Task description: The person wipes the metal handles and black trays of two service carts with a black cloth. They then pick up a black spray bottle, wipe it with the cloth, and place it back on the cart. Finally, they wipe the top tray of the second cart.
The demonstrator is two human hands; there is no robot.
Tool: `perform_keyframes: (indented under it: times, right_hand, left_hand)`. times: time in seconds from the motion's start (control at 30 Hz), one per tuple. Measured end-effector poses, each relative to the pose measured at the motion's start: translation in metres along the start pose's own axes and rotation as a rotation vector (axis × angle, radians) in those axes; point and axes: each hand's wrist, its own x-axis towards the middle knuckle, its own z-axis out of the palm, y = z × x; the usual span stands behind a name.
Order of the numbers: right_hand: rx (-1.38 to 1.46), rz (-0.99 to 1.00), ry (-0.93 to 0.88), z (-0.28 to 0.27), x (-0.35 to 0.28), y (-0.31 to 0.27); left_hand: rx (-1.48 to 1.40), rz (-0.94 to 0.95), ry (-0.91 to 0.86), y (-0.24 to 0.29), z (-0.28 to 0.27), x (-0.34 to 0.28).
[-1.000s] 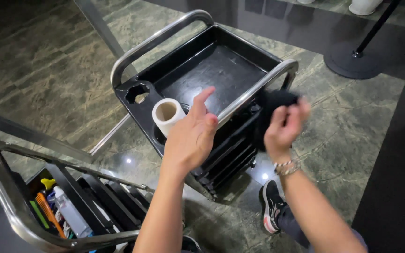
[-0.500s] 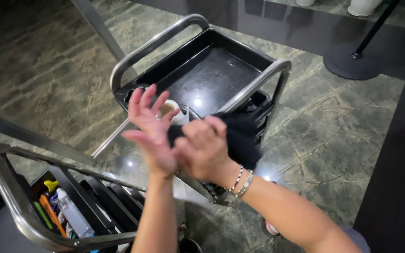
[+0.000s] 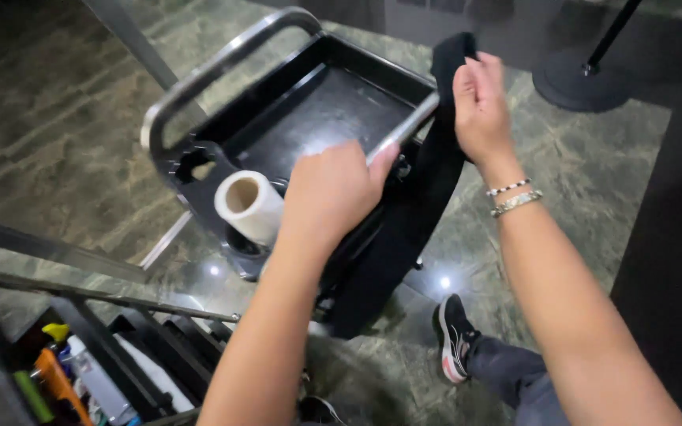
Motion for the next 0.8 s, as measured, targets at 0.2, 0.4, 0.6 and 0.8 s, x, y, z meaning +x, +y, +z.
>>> perform_keyframes:
  times: [0.2,0.4,0.6,0.8]
  right_hand:
    - [0.077,0.481,0.046,0.057,-0.074,0.095]
    - [0.127,0.146,-0.170,0.069,-0.158,0.148]
    - [0.590,0.181,-0.171,0.031,-0.059,0.054]
    - [0.198,0.306,-0.038,0.068,-0.104,0.112]
  left_hand:
    - [-0.133,-0.077,-0.485,0.000,-0.034,0.011]
    - [-0.405,-0.343,-0.663,-0.013,-0.051,0.017]
    - [-0.552,-0.179,-0.619,-0.020,-0.038,0.014]
    - [0.026,-0.472,-0.764,-0.019,-0.031,0.026]
